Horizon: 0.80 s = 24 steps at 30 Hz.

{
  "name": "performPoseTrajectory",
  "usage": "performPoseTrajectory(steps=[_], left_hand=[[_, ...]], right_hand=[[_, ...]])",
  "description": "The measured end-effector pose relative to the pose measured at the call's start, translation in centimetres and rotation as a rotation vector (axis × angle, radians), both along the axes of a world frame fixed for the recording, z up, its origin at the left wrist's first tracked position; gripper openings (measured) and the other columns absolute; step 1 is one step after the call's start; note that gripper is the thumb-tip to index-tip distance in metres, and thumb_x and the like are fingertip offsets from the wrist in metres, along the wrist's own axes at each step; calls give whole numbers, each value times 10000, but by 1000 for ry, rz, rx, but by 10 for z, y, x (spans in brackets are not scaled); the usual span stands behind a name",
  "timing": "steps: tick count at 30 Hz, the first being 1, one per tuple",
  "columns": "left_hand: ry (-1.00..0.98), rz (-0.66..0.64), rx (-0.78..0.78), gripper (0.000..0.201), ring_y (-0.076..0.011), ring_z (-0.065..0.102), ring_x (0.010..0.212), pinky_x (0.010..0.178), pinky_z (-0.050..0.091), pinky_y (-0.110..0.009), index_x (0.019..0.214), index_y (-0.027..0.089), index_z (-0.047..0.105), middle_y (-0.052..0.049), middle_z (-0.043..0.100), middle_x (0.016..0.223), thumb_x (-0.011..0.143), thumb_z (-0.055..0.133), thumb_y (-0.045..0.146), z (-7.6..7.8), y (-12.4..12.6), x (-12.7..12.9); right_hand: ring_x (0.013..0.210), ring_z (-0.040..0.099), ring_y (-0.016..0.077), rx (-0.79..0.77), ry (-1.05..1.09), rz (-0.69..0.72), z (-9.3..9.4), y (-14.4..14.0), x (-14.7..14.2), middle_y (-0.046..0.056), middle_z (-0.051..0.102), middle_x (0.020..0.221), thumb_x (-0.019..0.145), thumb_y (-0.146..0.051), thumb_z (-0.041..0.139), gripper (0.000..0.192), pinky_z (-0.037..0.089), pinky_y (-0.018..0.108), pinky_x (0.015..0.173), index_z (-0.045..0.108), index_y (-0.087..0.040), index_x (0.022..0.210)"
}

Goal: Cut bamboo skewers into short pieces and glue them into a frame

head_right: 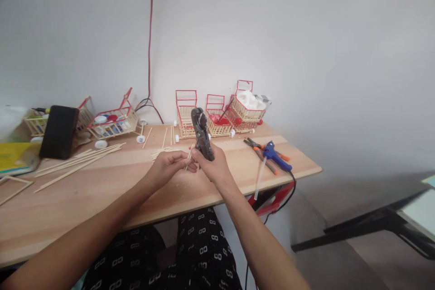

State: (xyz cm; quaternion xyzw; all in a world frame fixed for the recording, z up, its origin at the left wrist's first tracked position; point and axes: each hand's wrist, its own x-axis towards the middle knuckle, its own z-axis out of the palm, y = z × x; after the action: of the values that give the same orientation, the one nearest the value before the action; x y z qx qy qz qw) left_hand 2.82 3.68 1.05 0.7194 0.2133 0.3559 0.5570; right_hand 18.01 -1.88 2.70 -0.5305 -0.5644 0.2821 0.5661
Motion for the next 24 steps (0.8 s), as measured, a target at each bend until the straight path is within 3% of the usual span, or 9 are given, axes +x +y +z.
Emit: performPoseTrajectory(steps=[11,17,24], left_hand=[[9,10,198,193,-160,657,767,766,481,-254,833,167,677,-43,701,791,872,515,265,-3,-2,-1],[80,96,359,227,-164,653,789,766,443,-236,819,190,682,-33,710,811,894,489,282,-2,-3,-3],[195,180,518,256,-168,651,793,746,413,-227,838,203,674,-26,712,845,919,450,296,-10,-1,-5]], right_hand=[[619,551,153,4,-12,-15,-2,-2,-2,12,589,679,766,-444,630,275,475,278,608,596,-172,790],[632,553,153,-44,136,139,1,-4,-1,24,583,665,795,-465,610,314,473,281,604,602,-165,703],[643,554,137,-157,367,250,-2,-7,1,12,585,690,747,-409,686,265,482,290,673,651,-153,808]])
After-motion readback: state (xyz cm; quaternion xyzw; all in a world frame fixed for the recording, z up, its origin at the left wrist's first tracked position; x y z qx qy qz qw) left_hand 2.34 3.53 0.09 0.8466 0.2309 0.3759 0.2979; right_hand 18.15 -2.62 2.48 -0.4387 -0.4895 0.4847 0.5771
